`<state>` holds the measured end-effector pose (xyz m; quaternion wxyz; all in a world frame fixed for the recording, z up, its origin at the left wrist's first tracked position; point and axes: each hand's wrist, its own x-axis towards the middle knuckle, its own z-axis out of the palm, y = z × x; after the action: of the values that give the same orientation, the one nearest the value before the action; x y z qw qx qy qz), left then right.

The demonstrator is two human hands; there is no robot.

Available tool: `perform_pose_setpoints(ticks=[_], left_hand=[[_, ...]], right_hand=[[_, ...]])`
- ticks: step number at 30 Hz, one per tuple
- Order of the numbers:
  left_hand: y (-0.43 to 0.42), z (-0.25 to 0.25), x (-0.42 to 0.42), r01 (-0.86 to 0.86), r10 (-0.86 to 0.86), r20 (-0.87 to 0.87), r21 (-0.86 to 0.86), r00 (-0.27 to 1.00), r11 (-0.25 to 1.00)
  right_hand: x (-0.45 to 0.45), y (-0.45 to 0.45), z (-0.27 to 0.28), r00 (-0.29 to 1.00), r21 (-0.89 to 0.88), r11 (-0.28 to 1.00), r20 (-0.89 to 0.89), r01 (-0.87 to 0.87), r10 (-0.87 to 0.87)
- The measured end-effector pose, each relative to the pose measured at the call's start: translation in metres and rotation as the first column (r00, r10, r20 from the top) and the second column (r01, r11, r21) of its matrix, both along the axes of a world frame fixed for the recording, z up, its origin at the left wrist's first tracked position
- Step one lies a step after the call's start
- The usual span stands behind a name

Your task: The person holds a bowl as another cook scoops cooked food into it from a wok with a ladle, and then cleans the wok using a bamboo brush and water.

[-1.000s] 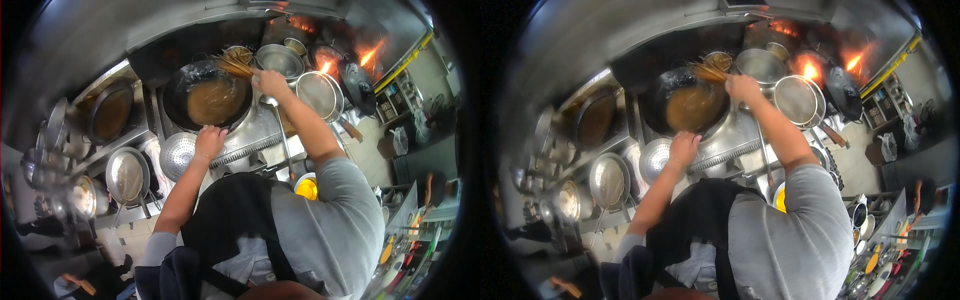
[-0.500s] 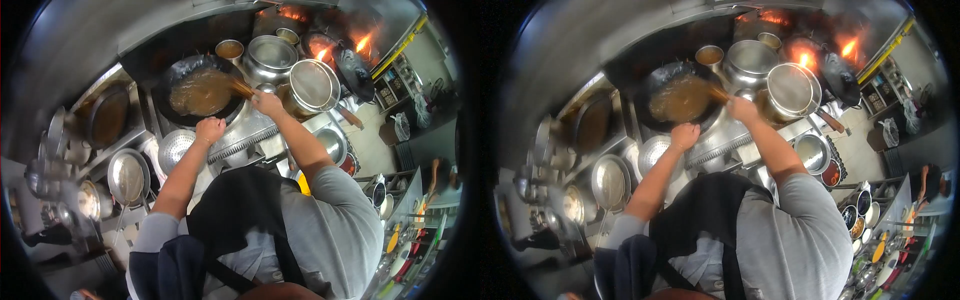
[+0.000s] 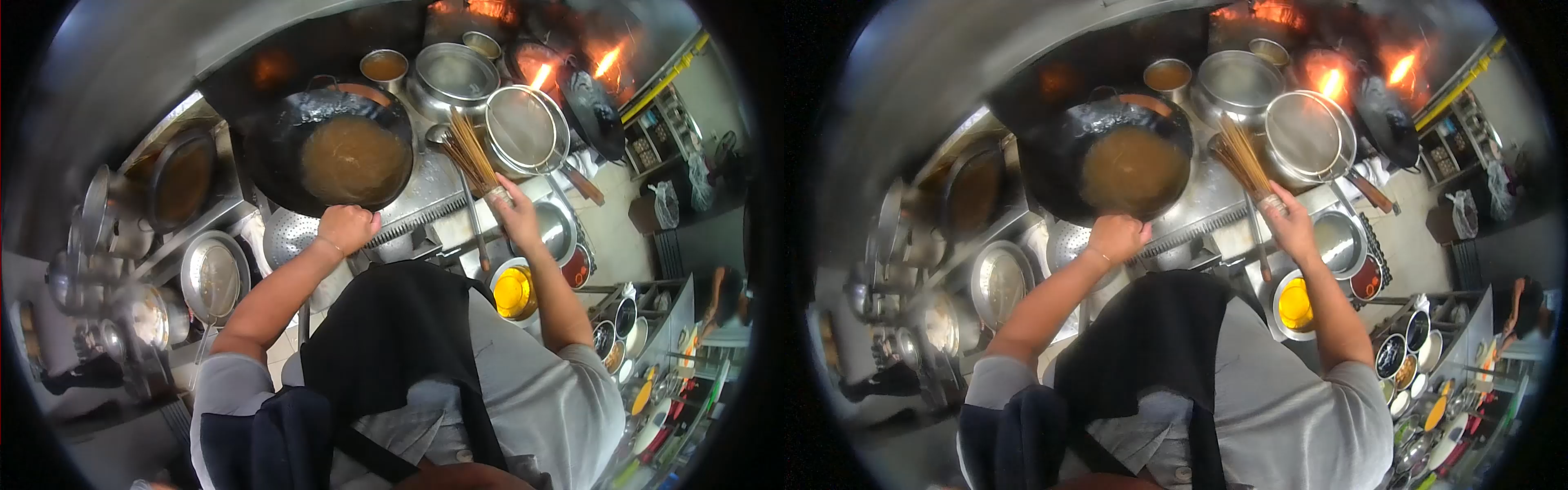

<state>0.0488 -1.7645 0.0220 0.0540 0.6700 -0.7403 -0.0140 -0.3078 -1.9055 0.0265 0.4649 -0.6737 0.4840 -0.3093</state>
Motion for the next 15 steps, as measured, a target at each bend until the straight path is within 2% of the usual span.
perform_pose_setpoints(ticks=[1, 3, 6, 10, 13, 15], left_hand=[[0.0, 0.002, -0.003, 0.013, -0.013, -0.002, 0.008, 1.0, 1.0], [0.005, 0.004, -0.008, -0.005, 0.004, 0.034, 0.027, 0.999, 1.0], [0.01, 0.011, -0.012, 0.01, -0.015, 0.055, 0.08, 0.998, 0.997], [0.014, 0.011, -0.013, 0.056, -0.065, 0.124, 0.071, 0.99, 0.996], [0.015, 0.015, -0.013, 0.077, -0.09, 0.124, 0.109, 0.988, 0.991], [0.011, 0.014, -0.012, 0.06, -0.084, 0.123, 0.184, 0.989, 0.981]], right_hand=[[0.001, 0.012, 0.009, 0.996, 0.154, 0.986, 0.055, 0.064, -0.073], [-0.001, 0.028, 0.006, 0.994, 0.199, 0.976, 0.041, 0.094, -0.105], [-0.006, 0.046, -0.013, 0.969, 0.234, 0.957, 0.132, 0.173, -0.207], [-0.012, 0.056, -0.029, 0.965, 0.256, 0.946, 0.116, 0.198, -0.234], [-0.018, 0.057, -0.055, 0.976, 0.067, 0.983, 0.12, 0.173, -0.18], [-0.016, 0.06, -0.051, 0.961, 0.143, 0.973, 0.188, 0.179, -0.205]])
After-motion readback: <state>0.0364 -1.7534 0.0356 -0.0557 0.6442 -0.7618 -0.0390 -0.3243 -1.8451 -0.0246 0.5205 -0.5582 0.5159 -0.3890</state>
